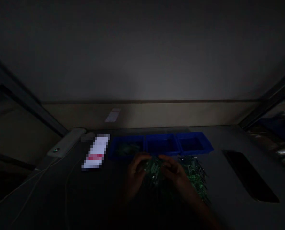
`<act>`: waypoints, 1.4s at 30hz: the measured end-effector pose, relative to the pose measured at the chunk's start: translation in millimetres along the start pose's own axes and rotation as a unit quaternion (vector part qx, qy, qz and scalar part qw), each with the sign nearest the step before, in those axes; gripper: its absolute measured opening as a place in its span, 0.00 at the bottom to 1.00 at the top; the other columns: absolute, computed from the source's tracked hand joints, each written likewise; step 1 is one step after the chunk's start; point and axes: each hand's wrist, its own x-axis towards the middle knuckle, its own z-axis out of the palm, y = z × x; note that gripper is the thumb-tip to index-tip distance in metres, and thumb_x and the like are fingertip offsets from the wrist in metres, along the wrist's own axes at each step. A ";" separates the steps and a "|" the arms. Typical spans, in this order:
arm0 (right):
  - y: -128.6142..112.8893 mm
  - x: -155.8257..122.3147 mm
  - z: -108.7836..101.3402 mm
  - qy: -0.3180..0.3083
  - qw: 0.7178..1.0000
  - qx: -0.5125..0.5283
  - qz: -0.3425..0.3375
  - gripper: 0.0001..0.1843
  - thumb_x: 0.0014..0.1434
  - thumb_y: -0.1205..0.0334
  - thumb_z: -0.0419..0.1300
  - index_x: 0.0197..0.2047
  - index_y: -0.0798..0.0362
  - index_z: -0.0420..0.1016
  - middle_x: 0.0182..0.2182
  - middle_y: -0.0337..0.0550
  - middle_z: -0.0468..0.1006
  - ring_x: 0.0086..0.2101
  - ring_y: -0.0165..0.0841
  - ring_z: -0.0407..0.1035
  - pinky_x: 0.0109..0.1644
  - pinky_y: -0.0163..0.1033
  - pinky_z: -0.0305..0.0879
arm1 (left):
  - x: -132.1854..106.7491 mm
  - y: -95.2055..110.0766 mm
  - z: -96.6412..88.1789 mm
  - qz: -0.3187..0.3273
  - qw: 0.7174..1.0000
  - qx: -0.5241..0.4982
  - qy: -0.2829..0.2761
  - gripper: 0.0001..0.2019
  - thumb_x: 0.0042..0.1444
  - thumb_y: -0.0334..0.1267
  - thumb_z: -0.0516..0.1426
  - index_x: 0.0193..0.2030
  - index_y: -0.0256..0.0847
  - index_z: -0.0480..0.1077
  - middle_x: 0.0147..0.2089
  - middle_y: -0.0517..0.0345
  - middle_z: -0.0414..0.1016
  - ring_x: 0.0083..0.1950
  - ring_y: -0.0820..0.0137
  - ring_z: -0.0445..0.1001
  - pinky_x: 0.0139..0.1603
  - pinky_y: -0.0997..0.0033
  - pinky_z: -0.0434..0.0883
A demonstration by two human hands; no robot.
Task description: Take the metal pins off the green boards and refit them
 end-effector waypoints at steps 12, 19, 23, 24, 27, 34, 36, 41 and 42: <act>-2.5 -4.3 -14.4 0.011 0.894 -0.302 -0.330 0.09 0.52 0.68 0.55 0.28 0.47 0.76 0.44 0.43 0.75 0.43 0.37 0.68 0.45 0.44 0.64 | -1.7 -20.6 11.1 -0.308 0.926 -0.193 -0.103 0.25 0.44 0.61 0.56 0.31 0.36 0.70 0.28 0.57 0.72 0.26 0.74 0.69 0.26 0.75 0.64; 5.4 -1.0 -15.2 0.029 0.888 -0.358 -0.285 0.12 0.55 0.67 0.53 0.35 0.46 0.78 0.50 0.46 0.67 0.49 0.39 0.64 0.49 0.46 0.63 | -3.5 -2.5 3.9 -0.029 0.998 0.043 -0.046 0.10 0.54 0.42 0.55 0.38 0.41 0.74 0.38 0.54 0.76 0.41 0.67 0.73 0.42 0.69 0.69; 2.4 -0.4 -11.9 0.029 0.891 -0.373 -0.255 0.09 0.56 0.62 0.56 0.37 0.47 0.77 0.46 0.46 0.69 0.48 0.39 0.64 0.52 0.45 0.61 | -0.9 0.2 -10.8 0.242 0.948 0.204 -0.019 0.13 0.56 0.33 0.51 0.42 0.46 0.75 0.44 0.54 0.76 0.46 0.68 0.72 0.47 0.68 0.69; 1.6 -0.6 -11.0 0.023 0.891 -0.376 -0.252 0.09 0.56 0.62 0.56 0.37 0.47 0.77 0.45 0.46 0.69 0.47 0.38 0.64 0.51 0.45 0.62 | 1.1 0.9 -16.7 0.282 0.931 0.232 0.008 0.14 0.56 0.31 0.50 0.43 0.47 0.75 0.45 0.54 0.75 0.48 0.68 0.72 0.48 0.67 0.69; -0.2 -1.4 -8.6 0.002 0.892 -0.381 -0.244 0.09 0.58 0.61 0.55 0.38 0.48 0.76 0.43 0.46 0.71 0.45 0.37 0.66 0.50 0.43 0.63 | 13.0 4.6 -35.7 0.305 0.895 0.305 0.111 0.15 0.57 0.30 0.50 0.46 0.49 0.73 0.48 0.55 0.74 0.52 0.67 0.69 0.51 0.63 0.68; -6.6 0.2 -12.5 0.005 0.887 -0.377 -0.267 0.09 0.58 0.60 0.55 0.37 0.48 0.76 0.36 0.44 0.75 0.39 0.36 0.69 0.44 0.42 0.65 | 34.2 -3.9 -43.2 0.212 0.882 0.407 0.110 0.14 0.53 0.39 0.56 0.48 0.44 0.71 0.50 0.52 0.73 0.56 0.59 0.65 0.56 0.53 0.63; -11.1 2.5 -19.1 0.022 0.879 -0.389 -0.274 0.09 0.58 0.59 0.55 0.37 0.48 0.76 0.33 0.43 0.77 0.37 0.36 0.70 0.41 0.41 0.65 | 26.8 -8.2 -34.1 0.223 0.888 0.383 0.126 0.12 0.55 0.37 0.55 0.45 0.43 0.72 0.46 0.53 0.74 0.52 0.62 0.67 0.54 0.56 0.64; -21.4 6.4 -36.3 0.096 0.865 -0.407 -0.278 0.11 0.58 0.56 0.54 0.37 0.49 0.76 0.34 0.43 0.78 0.37 0.37 0.71 0.41 0.41 0.65 | 9.7 -6.7 -22.3 0.209 0.925 0.317 -0.025 0.09 0.56 0.34 0.52 0.39 0.43 0.74 0.32 0.56 0.75 0.36 0.69 0.72 0.38 0.70 0.68; -22.4 6.6 -37.9 0.103 0.864 -0.409 -0.275 0.11 0.58 0.55 0.54 0.37 0.49 0.76 0.34 0.43 0.78 0.37 0.37 0.71 0.42 0.41 0.65 | 8.9 -5.8 -25.4 0.192 0.928 0.315 -0.056 0.09 0.56 0.34 0.52 0.38 0.43 0.74 0.32 0.56 0.75 0.36 0.70 0.72 0.38 0.71 0.68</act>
